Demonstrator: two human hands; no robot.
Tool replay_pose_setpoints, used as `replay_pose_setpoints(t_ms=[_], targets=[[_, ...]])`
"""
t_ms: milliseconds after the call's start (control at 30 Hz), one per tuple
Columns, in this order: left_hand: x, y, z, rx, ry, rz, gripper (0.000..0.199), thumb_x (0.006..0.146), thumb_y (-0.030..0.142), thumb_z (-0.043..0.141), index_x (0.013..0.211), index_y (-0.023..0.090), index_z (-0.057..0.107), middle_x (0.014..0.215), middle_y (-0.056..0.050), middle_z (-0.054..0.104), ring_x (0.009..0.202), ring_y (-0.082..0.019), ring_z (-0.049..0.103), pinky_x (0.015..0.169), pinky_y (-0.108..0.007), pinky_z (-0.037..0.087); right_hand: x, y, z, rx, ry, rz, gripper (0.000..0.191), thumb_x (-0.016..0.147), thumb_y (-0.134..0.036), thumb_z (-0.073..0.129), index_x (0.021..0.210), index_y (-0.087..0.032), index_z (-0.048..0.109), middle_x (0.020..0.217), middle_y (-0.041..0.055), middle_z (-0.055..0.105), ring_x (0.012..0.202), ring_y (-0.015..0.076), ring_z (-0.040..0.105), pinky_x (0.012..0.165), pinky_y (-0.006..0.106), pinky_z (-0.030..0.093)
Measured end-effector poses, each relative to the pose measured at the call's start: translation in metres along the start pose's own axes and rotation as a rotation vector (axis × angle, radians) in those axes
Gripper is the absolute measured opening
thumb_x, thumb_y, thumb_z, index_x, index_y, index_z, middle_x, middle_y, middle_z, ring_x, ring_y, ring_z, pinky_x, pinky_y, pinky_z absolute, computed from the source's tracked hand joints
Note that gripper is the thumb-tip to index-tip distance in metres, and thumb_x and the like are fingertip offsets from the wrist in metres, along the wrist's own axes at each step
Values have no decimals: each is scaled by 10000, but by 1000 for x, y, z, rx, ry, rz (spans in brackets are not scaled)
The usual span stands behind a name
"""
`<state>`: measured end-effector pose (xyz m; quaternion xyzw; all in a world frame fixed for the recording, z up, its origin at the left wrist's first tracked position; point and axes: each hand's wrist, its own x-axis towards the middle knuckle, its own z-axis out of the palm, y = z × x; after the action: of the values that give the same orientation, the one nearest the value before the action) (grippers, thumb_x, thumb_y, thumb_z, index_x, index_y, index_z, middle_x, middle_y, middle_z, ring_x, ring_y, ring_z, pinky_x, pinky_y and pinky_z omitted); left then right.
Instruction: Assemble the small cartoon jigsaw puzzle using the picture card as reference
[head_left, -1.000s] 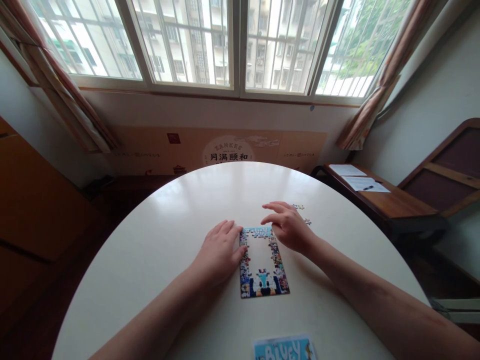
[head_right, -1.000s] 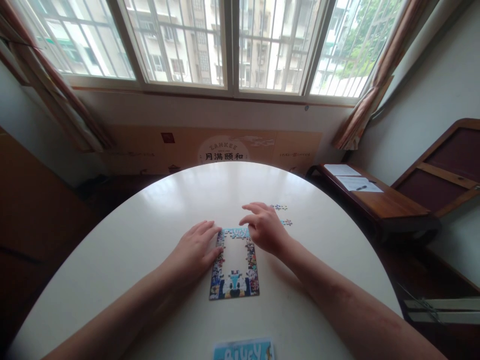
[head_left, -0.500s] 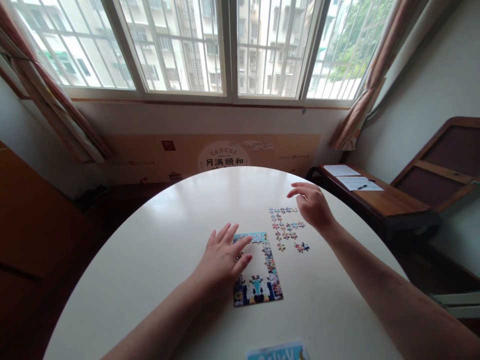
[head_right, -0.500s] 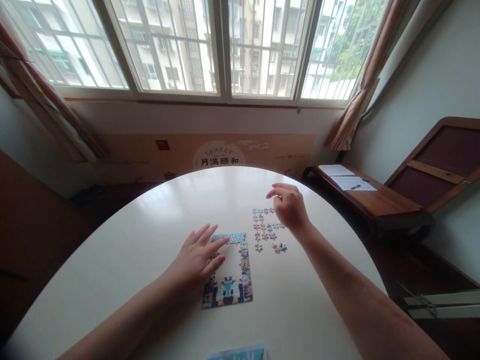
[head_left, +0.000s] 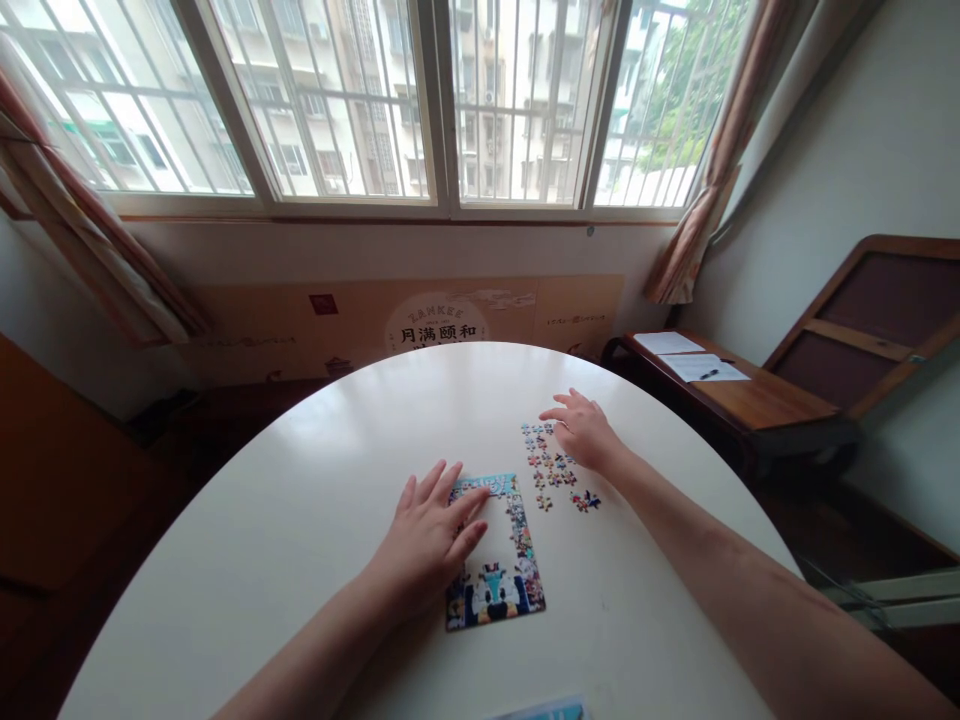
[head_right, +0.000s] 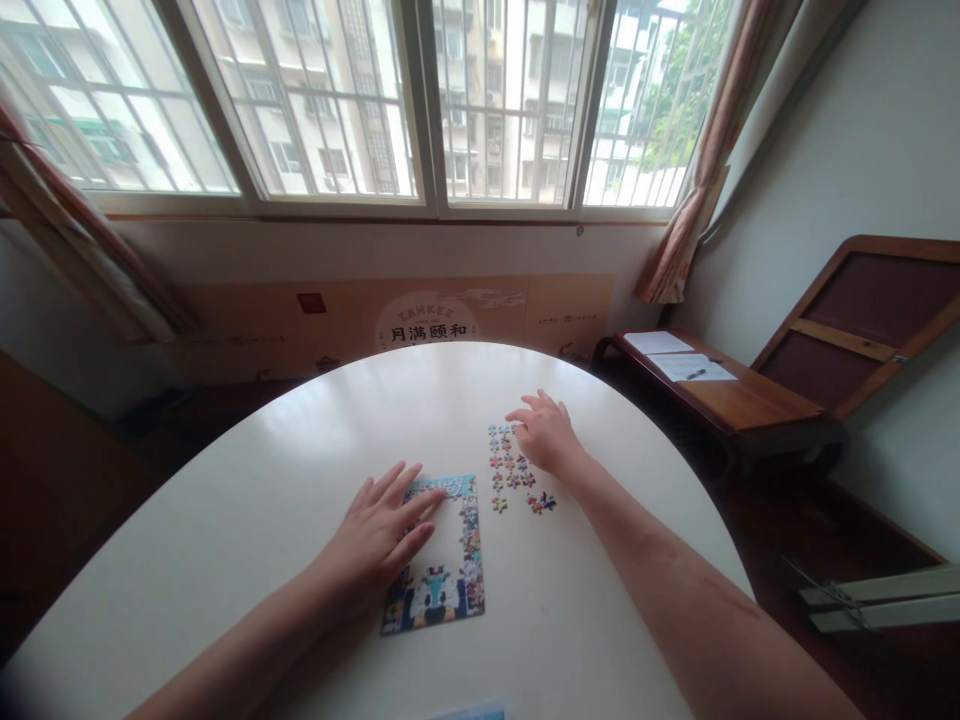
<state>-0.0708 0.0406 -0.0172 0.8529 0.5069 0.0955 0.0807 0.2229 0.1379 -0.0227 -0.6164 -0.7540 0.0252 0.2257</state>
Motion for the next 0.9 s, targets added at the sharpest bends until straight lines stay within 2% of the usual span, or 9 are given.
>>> replay_pose_setpoints(t_ms=[167, 233, 333, 433, 500, 700, 900], targets=[[0, -3, 6, -26, 48, 30, 454, 997, 547, 434, 1382, 384, 609, 1604, -68, 406, 1505, -375, 285, 1172, -688, 210, 1, 0, -4, -24, 0, 9, 388, 900, -182, 491, 1161, -269, 764, 1474, 92, 556, 1472, 360, 340, 1147, 640, 284], [-1, -4, 6, -53, 81, 35, 482, 996, 559, 429, 1410, 363, 579, 1612, -78, 389, 1499, -369, 297, 1173, -683, 221, 3, -2, -9, -44, 9, 9, 359, 907, -203, 509, 1145, -263, 771, 1456, 88, 575, 1453, 341, 376, 1150, 595, 311], [-2, -8, 1, -138, 207, -25, 527, 1028, 545, 342, 1451, 288, 524, 1606, -110, 388, 1492, -324, 319, 1190, -631, 247, 11, -8, -14, -59, -24, -12, 333, 911, -208, 518, 1106, -259, 783, 1339, 66, 669, 1326, 269, 530, 1124, 466, 384], [-2, -14, -5, -227, 357, -116, 563, 1047, 527, 258, 1426, 214, 531, 1578, -141, 416, 1486, -295, 328, 1196, -581, 277, 23, -14, -17, -72, -111, -36, 303, 897, -211, 543, 1055, -262, 797, 1168, 39, 759, 1167, 235, 638, 1062, 389, 435], [-1, -18, -7, -262, 412, -145, 568, 1044, 526, 256, 1403, 196, 548, 1563, -147, 432, 1480, -294, 336, 1194, -570, 292, 32, -17, -17, -93, -183, -35, 259, 866, -225, 595, 1004, -268, 809, 1079, 33, 786, 1103, 241, 669, 1013, 366, 459], [-1, -23, -8, -284, 457, -147, 522, 1038, 495, 291, 1364, 209, 582, 1527, -124, 482, 1452, -288, 386, 1186, -553, 327, 57, -18, -19, -155, -397, -34, 178, 732, -252, 733, 877, -296, 826, 922, 3, 803, 923, 224, 711, 807, 277, 505], [-1, -20, -9, -285, 475, -165, 506, 1036, 460, 315, 1368, 182, 576, 1531, -154, 466, 1450, -305, 382, 1183, -559, 324, 68, -19, -19, -211, -527, -27, 150, 735, -226, 745, 861, -256, 822, 870, 9, 787, 876, 216, 716, 772, 271, 514]])
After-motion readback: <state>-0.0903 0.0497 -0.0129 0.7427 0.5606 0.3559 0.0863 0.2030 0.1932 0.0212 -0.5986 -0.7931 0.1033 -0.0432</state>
